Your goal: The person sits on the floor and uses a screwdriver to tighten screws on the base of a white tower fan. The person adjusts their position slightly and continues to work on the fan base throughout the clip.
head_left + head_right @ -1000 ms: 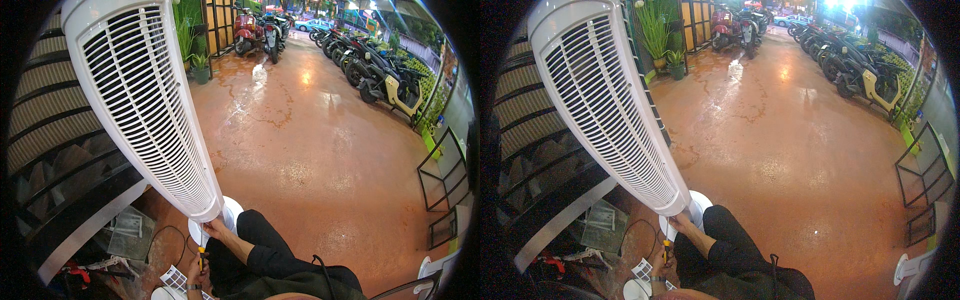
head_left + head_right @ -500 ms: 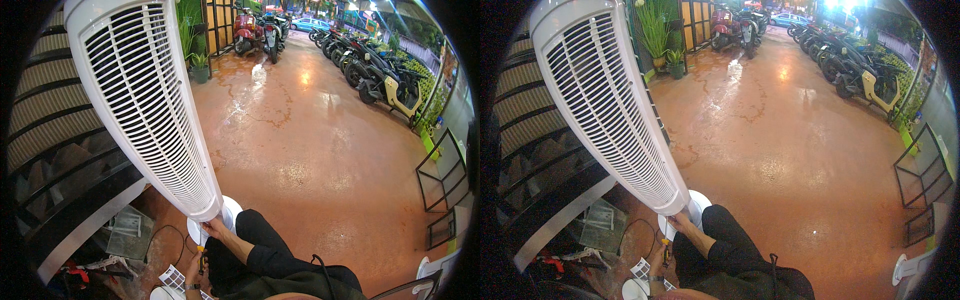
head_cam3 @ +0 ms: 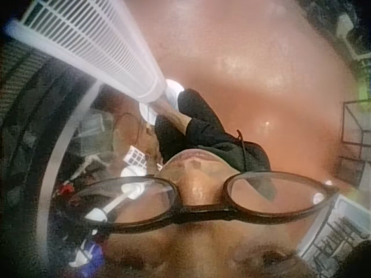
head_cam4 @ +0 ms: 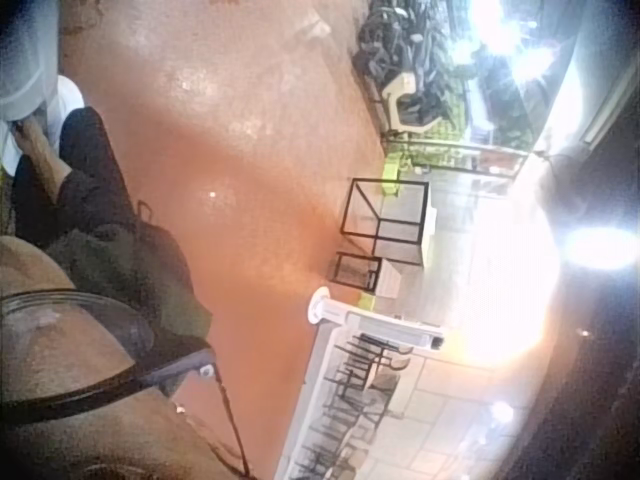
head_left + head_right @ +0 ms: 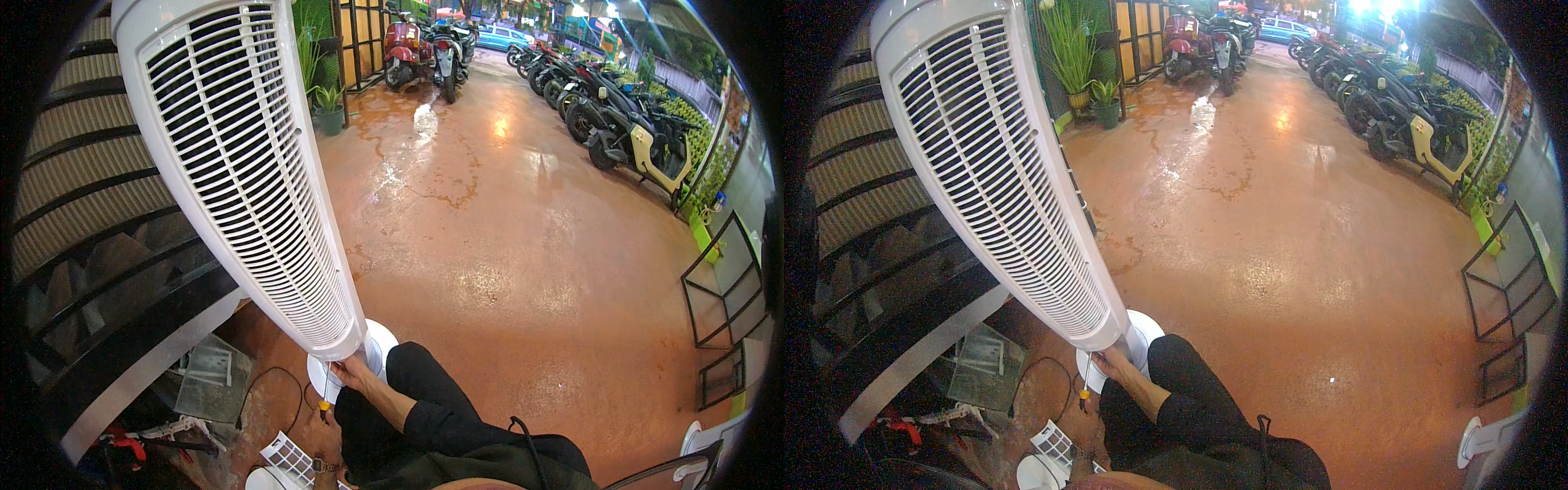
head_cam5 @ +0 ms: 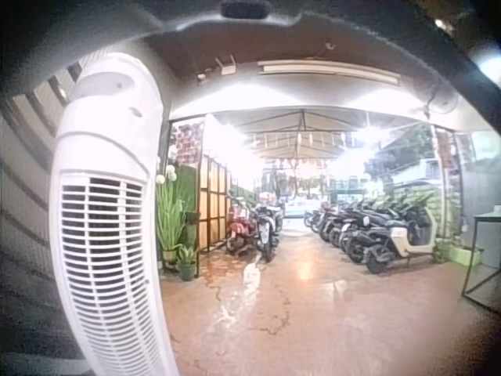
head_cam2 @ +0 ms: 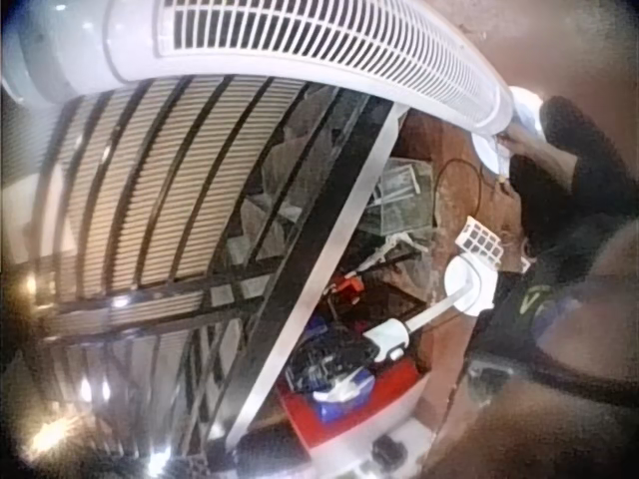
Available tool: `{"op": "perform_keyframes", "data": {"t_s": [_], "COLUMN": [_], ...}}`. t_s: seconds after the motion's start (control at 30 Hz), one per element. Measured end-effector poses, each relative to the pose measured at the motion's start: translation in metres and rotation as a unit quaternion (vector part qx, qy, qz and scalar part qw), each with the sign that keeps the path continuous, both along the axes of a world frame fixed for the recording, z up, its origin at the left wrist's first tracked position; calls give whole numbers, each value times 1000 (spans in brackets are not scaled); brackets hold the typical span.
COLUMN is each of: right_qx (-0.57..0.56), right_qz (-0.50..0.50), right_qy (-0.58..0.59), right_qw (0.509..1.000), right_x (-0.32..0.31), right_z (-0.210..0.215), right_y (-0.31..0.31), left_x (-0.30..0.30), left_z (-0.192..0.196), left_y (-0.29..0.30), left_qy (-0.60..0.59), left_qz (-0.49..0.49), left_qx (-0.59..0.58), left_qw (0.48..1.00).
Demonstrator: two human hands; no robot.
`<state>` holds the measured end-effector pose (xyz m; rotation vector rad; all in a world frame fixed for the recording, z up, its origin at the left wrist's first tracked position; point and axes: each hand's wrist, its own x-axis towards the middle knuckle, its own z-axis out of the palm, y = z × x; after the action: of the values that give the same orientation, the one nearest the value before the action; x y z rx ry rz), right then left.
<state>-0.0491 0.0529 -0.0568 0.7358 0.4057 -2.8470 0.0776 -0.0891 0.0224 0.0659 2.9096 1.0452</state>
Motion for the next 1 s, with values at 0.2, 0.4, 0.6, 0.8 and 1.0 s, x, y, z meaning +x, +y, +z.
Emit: {"op": "perform_keyframes", "data": {"t_s": [0.2,0.4,0.6,0.8,1.0], "right_qx": [28,14,-8,-6,5], "right_qz": [-12,-30,-3,-40,-41], "right_qy": [8,15,-29,-1,-4], "right_qw": [1000,999,1000,999,999], "right_x": [-1,-6,2,-8,-4], "right_z": [3,-7,10,-25,-13], "right_y": [0,10,-9,7,-8], "left_x": [4,8,3,4,5], "left_z": [-42,-29,-75,9,-23], "left_y": [-13,-11,-50,-6,-32], "left_qy": [-325,-424,22,-157,-434], "left_qz": [78,119,-13,-9,168], "left_qx": [445,622,19,154,625], "left_qw": [831,648,999,975,626]}}
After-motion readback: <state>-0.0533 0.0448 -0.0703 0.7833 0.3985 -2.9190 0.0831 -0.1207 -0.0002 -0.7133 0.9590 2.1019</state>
